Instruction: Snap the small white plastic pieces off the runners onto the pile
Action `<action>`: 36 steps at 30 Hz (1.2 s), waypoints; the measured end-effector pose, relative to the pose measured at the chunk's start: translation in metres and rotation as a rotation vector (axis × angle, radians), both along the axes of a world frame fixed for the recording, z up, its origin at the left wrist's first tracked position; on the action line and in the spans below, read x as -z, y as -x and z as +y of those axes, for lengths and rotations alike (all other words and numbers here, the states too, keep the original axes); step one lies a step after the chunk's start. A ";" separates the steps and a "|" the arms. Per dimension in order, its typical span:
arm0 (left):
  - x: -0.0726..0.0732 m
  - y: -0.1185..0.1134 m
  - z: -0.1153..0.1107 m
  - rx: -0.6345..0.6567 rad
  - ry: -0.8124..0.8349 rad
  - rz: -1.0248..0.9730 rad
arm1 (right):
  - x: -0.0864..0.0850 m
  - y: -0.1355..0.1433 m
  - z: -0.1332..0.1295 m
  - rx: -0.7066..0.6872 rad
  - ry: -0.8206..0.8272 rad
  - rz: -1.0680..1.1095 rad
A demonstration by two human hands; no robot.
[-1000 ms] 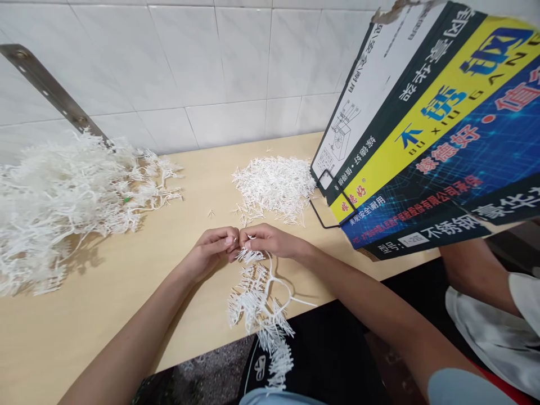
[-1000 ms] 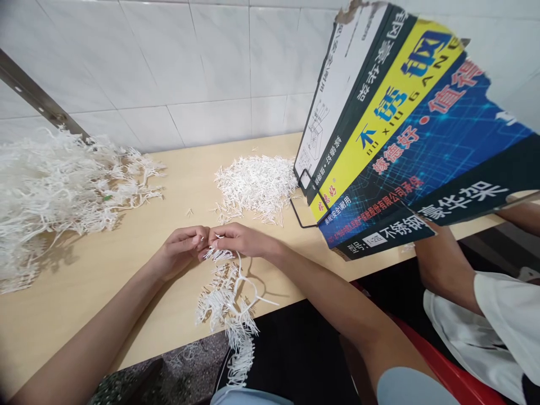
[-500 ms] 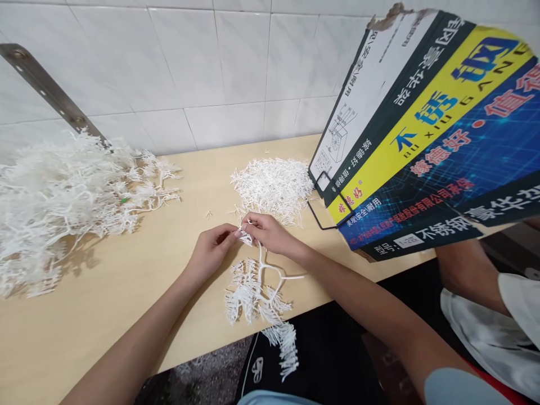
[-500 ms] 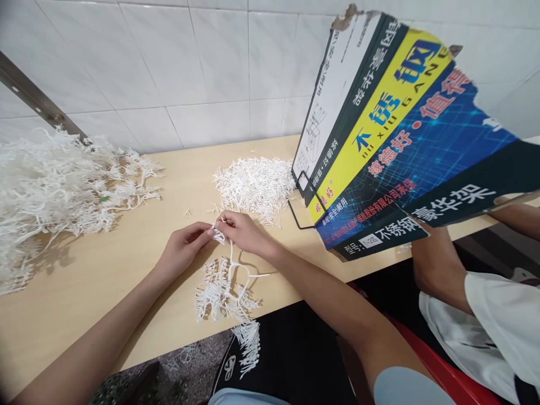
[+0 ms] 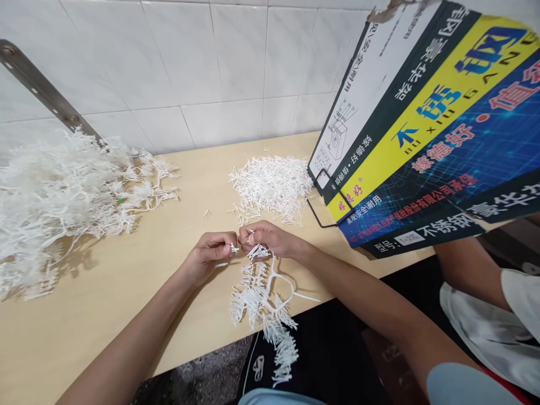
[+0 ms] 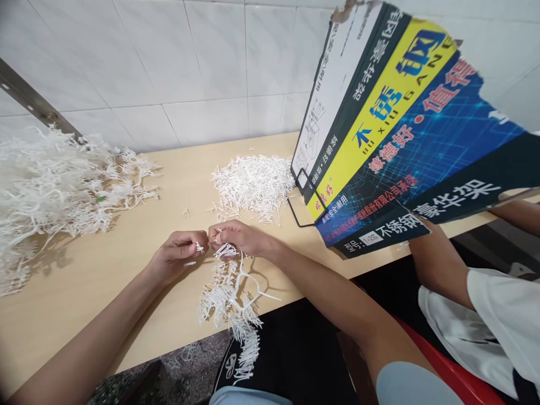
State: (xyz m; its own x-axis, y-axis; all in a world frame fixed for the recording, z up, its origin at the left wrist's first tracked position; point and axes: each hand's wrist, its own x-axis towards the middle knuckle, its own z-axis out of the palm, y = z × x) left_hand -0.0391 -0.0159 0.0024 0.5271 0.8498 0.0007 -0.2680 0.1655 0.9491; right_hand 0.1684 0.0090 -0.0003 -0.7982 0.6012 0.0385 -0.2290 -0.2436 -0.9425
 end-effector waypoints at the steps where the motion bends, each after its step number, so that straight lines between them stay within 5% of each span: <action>1: 0.000 0.000 0.001 -0.021 0.012 -0.012 | -0.001 0.001 -0.001 0.034 0.025 0.004; 9: 0.005 -0.003 0.011 -0.449 -0.147 0.329 | -0.004 0.007 0.005 0.439 -0.050 -0.191; 13: -0.004 -0.005 0.006 -0.486 -0.265 0.485 | -0.001 0.004 0.009 0.532 -0.050 -0.164; 21: -0.007 -0.012 -0.003 -0.272 -0.380 0.582 | 0.002 0.004 0.009 0.531 -0.121 -0.200; 36: -0.002 -0.007 0.000 -0.431 -0.249 0.493 | -0.009 -0.008 0.004 0.360 -0.642 -0.553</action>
State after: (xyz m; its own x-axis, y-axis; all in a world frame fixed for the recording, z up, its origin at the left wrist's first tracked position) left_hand -0.0316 -0.0158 0.0043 0.1320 0.9888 0.0699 0.2105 -0.0968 0.9728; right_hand 0.1760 0.0130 0.0092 -0.5711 0.8121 0.1195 0.3339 0.3628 -0.8700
